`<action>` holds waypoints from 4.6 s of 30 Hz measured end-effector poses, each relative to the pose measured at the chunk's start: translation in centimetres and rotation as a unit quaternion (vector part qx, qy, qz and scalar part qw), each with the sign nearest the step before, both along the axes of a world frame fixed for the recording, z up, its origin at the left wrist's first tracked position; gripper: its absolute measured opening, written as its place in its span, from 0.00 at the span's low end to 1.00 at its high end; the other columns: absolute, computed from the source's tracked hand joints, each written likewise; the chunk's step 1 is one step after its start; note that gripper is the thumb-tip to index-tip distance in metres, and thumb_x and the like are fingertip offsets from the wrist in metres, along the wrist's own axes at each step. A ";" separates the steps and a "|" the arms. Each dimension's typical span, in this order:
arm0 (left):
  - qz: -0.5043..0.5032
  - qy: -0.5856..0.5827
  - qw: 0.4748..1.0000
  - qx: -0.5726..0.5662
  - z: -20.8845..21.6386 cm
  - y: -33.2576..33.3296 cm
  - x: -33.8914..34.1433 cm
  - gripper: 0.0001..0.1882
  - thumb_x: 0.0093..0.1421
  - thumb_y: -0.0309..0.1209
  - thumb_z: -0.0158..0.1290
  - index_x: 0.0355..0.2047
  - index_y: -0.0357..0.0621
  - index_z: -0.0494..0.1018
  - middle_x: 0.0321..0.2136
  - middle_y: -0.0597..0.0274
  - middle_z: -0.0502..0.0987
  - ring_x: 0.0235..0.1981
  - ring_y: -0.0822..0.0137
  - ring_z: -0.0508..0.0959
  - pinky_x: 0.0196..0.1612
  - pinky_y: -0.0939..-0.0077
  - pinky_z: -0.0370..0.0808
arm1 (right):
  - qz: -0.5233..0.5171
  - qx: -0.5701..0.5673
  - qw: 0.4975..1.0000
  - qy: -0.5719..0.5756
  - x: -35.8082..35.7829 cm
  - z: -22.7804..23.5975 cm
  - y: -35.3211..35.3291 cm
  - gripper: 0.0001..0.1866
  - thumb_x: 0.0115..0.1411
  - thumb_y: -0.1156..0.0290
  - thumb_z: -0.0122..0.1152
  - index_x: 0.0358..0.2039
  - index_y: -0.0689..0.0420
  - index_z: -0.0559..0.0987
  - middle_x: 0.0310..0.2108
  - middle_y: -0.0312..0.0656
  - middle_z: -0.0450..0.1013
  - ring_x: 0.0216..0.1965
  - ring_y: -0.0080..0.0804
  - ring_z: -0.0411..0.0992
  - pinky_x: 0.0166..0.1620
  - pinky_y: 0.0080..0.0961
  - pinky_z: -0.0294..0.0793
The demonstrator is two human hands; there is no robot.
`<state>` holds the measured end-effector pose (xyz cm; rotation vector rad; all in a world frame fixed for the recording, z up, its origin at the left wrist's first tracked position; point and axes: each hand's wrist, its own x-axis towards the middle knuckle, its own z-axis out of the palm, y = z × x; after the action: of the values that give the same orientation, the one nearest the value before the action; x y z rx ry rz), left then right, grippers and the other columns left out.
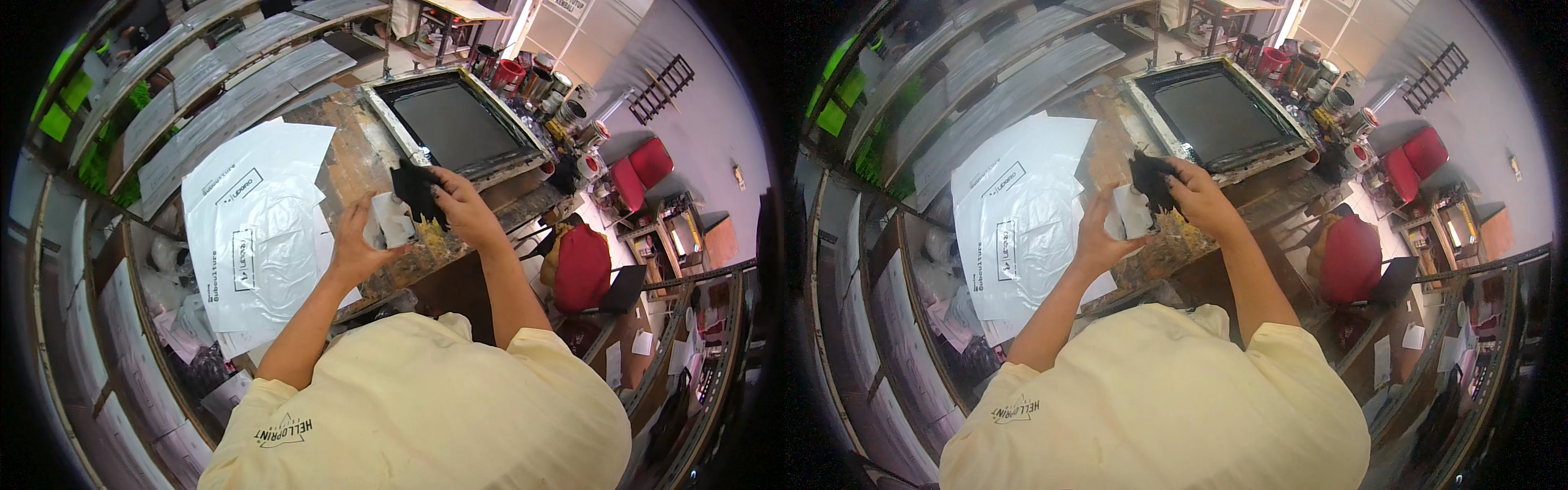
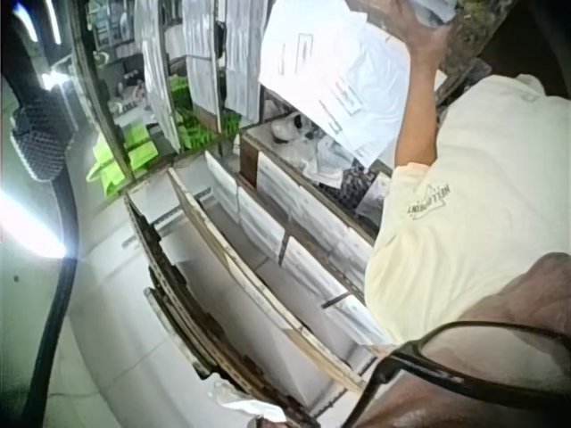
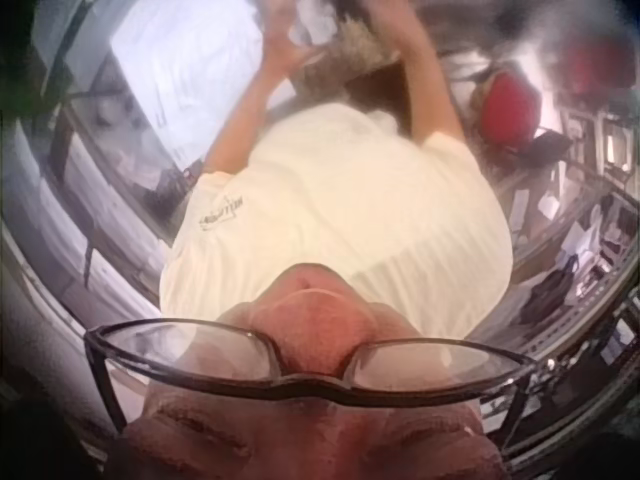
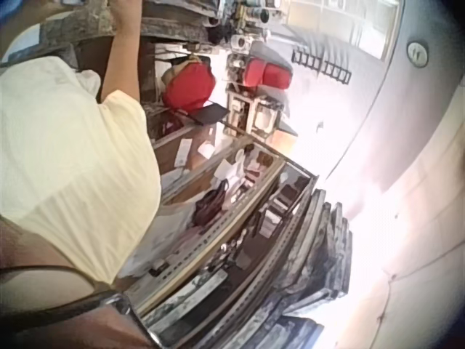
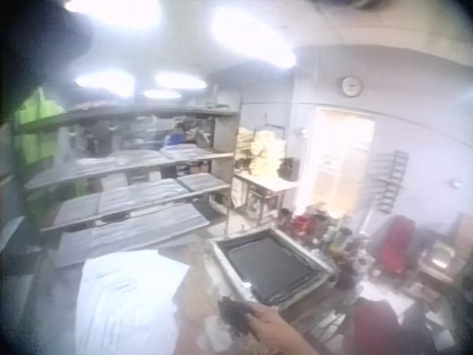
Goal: The person cleans a plastic bag with a cloth, then places the bag under a screen and applies ink across the mesh using a squeegee.
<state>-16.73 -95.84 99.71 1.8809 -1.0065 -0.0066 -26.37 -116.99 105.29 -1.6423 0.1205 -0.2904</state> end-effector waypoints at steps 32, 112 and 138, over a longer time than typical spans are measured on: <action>-0.108 -0.196 0.884 0.410 6.2 -2.5 1.7 0.56 0.41 0.45 0.76 0.67 0.34 0.63 0.53 0.48 0.74 0.55 0.47 0.75 0.57 0.58 0.76 | -0.184 0.556 0.810 -0.028 -0.6 -13.2 5.6 0.11 0.72 0.70 0.60 0.52 0.56 0.75 0.45 0.39 0.80 0.43 0.31 0.81 0.46 0.34 0.83; 0.397 0.163 0.830 0.357 -18.1 25.1 -4.5 0.85 0.33 0.79 0.64 0.77 0.33 0.39 0.79 0.45 0.34 0.79 0.46 0.28 0.73 0.34 0.19 | 0.358 -0.475 0.788 -0.159 8.0 -24.0 25.1 0.28 0.53 0.79 0.64 0.58 0.61 0.77 0.58 0.60 0.70 0.58 0.62 0.68 0.63 0.48 0.69; 0.388 0.149 0.822 0.389 -17.1 24.9 -3.8 0.86 0.32 0.83 0.59 0.77 0.33 0.38 0.79 0.44 0.34 0.79 0.46 0.28 0.74 0.35 0.22 | 0.041 -0.475 0.871 -0.117 26.6 -26.3 16.4 0.21 0.53 0.83 0.64 0.49 0.58 0.84 0.44 0.51 0.79 0.47 0.53 0.74 0.51 0.44 0.73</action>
<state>-20.51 -70.96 82.57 2.8089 0.0931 -0.2591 0.19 -100.55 79.00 -2.5620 -0.3350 -0.5326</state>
